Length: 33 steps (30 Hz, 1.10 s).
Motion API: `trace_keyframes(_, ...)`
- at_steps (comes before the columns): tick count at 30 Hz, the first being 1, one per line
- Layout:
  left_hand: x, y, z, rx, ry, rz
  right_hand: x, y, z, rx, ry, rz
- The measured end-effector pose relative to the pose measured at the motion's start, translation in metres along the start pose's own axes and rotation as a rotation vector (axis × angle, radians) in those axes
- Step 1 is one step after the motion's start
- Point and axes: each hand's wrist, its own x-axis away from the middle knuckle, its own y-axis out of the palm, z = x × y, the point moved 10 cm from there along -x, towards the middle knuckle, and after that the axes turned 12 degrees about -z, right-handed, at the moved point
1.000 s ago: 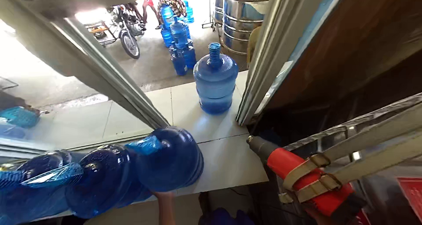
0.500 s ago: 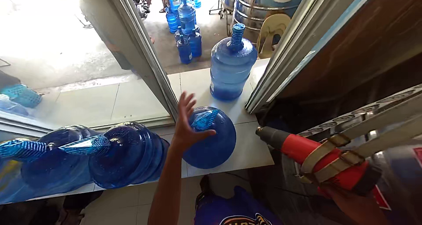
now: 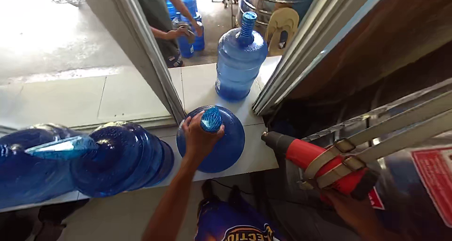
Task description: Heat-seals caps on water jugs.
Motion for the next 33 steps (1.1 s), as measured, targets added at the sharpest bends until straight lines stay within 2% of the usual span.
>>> trace_keyframes(3, -0.021, 0.009, -0.003, -0.018, 0.16, -0.347, -0.027, 0.0, -0.003, -0.053, -0.057, -0.022)
trace_keyframes(5, -0.029, 0.011, -0.002, -0.018, 0.21, -0.44, -0.051, 0.003, -0.009, -0.081, -0.148, -0.011)
trace_keyframes(6, -0.028, 0.009, -0.003, -0.007, 0.237, -0.391, -0.059, 0.004, -0.012, -0.054, -0.158, 0.001)
trace_keyframes(9, 0.003, -0.01, -0.004, 0.165, 0.297, -0.1, -0.073, -0.001, -0.035, 0.112, -0.154, 0.013)
trace_keyframes(11, 0.017, -0.021, -0.009, 0.33, 0.298, -0.03, -0.075, -0.015, -0.061, 0.216, -0.165, 0.018)
trace_keyframes(13, 0.023, -0.022, -0.017, 0.367, 0.272, 0.012, -0.07, -0.035, -0.094, 0.254, -0.201, 0.02)
trace_keyframes(15, 0.021, -0.017, -0.017, 0.367, 0.248, 0.002, -0.066, -0.054, -0.133, 0.278, -0.274, 0.032)
trace_keyframes(18, 0.016, -0.013, -0.015, 0.286, 0.203, -0.006, -0.057, -0.069, -0.188, 0.328, -0.262, 0.01)
trace_keyframes(24, 0.029, -0.011, -0.01, 0.184, 0.146, 0.099, -0.043, -0.037, -0.295, 0.614, -0.233, 0.06)
trace_keyframes(28, 0.018, -0.01, -0.009, 0.183, 0.186, 0.008, -0.04, -0.019, -0.31, 0.582, -0.158, -0.016)
trace_keyframes(33, 0.0, -0.005, -0.014, 0.237, 0.222, -0.202, -0.023, -0.006, -0.316, 0.564, -0.199, 0.07)
